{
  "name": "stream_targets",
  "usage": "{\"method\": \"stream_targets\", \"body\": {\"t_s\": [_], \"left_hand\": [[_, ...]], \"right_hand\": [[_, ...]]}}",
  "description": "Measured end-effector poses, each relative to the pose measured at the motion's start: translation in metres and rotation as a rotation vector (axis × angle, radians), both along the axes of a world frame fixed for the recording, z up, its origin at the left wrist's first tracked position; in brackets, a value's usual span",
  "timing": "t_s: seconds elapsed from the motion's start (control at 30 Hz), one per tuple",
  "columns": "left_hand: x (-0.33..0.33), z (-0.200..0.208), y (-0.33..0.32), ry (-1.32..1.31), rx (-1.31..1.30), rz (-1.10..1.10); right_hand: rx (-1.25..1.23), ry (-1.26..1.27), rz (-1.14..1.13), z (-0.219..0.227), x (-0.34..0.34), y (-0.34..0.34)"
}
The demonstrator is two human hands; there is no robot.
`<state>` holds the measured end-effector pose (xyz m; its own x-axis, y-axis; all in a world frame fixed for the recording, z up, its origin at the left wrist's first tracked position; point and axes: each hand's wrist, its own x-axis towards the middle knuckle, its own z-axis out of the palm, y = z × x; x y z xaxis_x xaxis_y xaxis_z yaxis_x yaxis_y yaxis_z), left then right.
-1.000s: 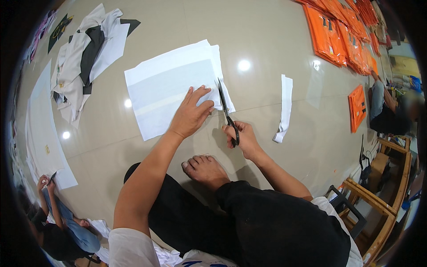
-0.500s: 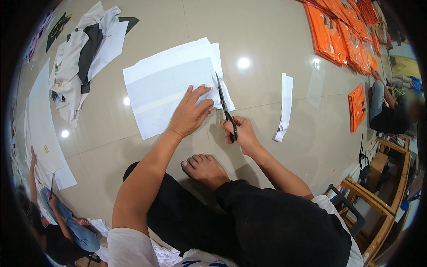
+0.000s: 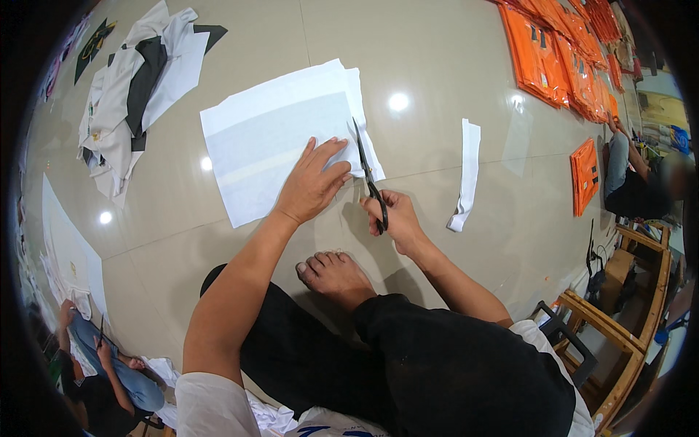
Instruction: The person sits on the floor and uses scissors to trim the edges of a folded white fabric sheet. They cut along the sides to remove excess material, creating a neat rectangular piece.
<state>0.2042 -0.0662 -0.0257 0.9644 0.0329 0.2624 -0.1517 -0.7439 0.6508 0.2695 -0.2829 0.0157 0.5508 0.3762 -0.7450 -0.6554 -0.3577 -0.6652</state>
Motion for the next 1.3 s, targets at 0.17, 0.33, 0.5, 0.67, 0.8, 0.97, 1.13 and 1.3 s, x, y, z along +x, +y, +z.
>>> {"method": "stream_targets", "body": {"t_s": [0.17,0.33,0.5,0.67,0.8,0.97,1.13,1.3], "left_hand": [[-0.001,0.000,0.000,0.007,-0.004,-0.002],[0.000,-0.001,0.000,0.006,0.028,-0.004],[0.000,-0.001,0.000,0.013,0.001,-0.005],[0.000,0.000,-0.001,0.024,0.023,-0.012],[0.000,-0.001,0.000,0.028,0.030,-0.015],[0.000,0.001,0.000,0.030,0.023,-0.015],[-0.001,0.000,0.001,0.025,0.020,-0.017],[0.000,0.000,0.000,0.019,0.017,-0.017]], "right_hand": [[-0.018,0.000,-0.005,0.003,-0.001,0.002],[-0.022,0.007,-0.011,-0.001,-0.002,-0.002],[-0.038,0.010,0.012,0.001,-0.001,-0.002],[-0.020,0.009,0.014,0.000,-0.003,-0.005],[-0.013,0.021,0.002,-0.001,-0.004,-0.004],[-0.014,0.009,0.020,-0.003,0.002,-0.004],[0.001,-0.004,0.021,-0.003,0.009,0.005],[-0.003,-0.003,-0.006,-0.003,0.011,0.011]]}}
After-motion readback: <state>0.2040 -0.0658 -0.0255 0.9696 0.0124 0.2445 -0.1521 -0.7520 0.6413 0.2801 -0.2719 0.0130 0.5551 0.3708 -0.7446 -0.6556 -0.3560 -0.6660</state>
